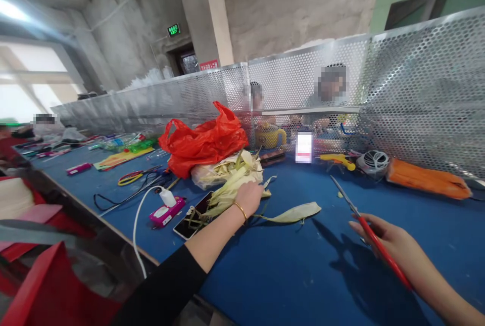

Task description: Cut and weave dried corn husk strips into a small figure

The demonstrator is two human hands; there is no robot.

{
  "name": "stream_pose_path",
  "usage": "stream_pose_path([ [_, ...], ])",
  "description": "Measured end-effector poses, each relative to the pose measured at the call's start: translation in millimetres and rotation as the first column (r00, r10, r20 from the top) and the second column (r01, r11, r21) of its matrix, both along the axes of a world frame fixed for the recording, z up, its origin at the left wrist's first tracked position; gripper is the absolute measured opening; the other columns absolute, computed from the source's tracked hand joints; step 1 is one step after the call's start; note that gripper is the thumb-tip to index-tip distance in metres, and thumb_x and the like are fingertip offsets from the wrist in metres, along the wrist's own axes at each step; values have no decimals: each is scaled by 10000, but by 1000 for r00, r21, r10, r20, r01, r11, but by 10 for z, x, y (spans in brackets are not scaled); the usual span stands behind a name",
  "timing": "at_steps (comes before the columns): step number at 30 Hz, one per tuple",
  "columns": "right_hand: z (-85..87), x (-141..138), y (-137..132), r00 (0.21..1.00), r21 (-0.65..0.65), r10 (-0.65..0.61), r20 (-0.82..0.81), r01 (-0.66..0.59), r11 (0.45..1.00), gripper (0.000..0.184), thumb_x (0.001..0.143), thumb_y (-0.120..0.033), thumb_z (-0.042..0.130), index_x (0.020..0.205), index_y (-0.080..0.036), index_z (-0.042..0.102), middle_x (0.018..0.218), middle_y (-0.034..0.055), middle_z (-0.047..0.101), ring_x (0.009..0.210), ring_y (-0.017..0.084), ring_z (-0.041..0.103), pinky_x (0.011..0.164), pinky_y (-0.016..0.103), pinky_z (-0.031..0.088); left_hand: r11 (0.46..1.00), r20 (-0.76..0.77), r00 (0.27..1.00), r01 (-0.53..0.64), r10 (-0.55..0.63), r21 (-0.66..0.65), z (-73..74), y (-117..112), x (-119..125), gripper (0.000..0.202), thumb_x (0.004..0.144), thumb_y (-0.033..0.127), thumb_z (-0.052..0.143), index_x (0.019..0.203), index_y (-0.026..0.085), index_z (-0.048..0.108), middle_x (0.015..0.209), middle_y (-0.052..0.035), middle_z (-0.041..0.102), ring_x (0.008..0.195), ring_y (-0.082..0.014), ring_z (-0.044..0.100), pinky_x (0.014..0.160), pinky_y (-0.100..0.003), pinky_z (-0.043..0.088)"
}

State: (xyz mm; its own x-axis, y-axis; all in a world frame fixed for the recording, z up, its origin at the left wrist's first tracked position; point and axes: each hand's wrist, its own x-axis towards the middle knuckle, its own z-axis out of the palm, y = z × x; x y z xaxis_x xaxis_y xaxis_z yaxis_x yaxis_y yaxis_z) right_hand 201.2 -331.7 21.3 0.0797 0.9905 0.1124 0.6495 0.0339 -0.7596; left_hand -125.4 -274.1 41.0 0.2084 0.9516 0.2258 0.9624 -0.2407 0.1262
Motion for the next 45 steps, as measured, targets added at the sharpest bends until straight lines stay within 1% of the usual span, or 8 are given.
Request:
stream_pose_path([
  [3, 8, 0, 7, 999, -125, 38, -23, -41, 991, 613, 672, -671, 585, 1061, -205, 675, 526, -23, 577, 454, 146, 477, 428, 244, 375, 998, 71, 997, 30, -34, 61, 105, 58, 23, 161, 831, 115, 526, 874, 159, 675, 942, -92, 665, 942, -225, 594, 845, -330, 430],
  [7, -16, 9, 19, 998, -104, 54, -27, -56, 993, 577, 682, -649, 594, 1025, -192, 674, 557, -18, 572, 481, 137, 459, 435, 234, 358, 988, 325, 939, 65, -109, 143, 312, 227, 100, 99, 796, 270, 644, 796, 184, 694, 903, -36, 671, 890, -171, 589, 801, -266, 438],
  [13, 13, -28, -27, 973, -30, 134, -189, -142, 989, 595, 709, -622, 617, 1088, -164, 621, 631, -19, 530, 540, 128, 442, 487, 239, 376, 965, 759, 607, 242, -235, 105, 521, 380, 442, 129, 731, 305, 669, 735, 177, 689, 717, 4, 621, 686, -127, 533, 642, -227, 398],
  [19, 239, -37, -136, 943, 9, 212, -255, -217, 976, 651, 722, -684, 578, 1137, -184, 555, 663, -43, 406, 599, 127, 416, 540, 239, 380, 819, 939, 342, 530, 30, -219, 576, 373, 892, 273, 697, 397, 699, 722, 150, 585, 581, 61, 505, 508, -60, 419, 493, -181, 302],
  [27, 267, 16, -155, 919, -118, 267, -290, -311, 943, 582, 762, -610, 597, 1136, -165, 571, 632, -57, 386, 547, 103, 378, 475, 214, 321, 728, 948, 67, 625, 312, -284, 219, 310, 1100, 308, 695, 366, 722, 866, 148, 586, 731, 6, 611, 588, -97, 542, 568, -223, 434],
  [34, 202, 29, -102, 932, -136, 273, -236, -310, 941, 564, 754, -581, 618, 1135, -165, 590, 640, -56, 386, 546, 103, 367, 473, 212, 319, 692, 939, 109, 650, 326, -316, 104, 242, 1146, 367, 638, 357, 784, 830, 148, 551, 683, 0, 619, 519, -92, 550, 464, -195, 408],
  [40, 211, 55, -107, 934, -136, 280, -223, -314, 940, 548, 768, -563, 612, 1159, -180, 593, 655, -48, 400, 559, 105, 376, 474, 207, 334, 686, 934, -5, 680, 358, -259, 114, 258, 1149, 439, 600, 286, 810, 896, 176, 505, 790, -18, 666, 636, -177, 674, 504, -231, 478],
  [45, 240, 39, -124, 936, -160, 294, -195, -326, 932, 546, 746, -553, 641, 1155, -192, 602, 640, -52, 390, 552, 103, 348, 463, 206, 309, 712, 938, 19, 645, 347, -277, 104, 262, 1163, 373, 618, 261, 797, 871, 159, 543, 769, -26, 676, 592, -177, 671, 511, -251, 501],
])
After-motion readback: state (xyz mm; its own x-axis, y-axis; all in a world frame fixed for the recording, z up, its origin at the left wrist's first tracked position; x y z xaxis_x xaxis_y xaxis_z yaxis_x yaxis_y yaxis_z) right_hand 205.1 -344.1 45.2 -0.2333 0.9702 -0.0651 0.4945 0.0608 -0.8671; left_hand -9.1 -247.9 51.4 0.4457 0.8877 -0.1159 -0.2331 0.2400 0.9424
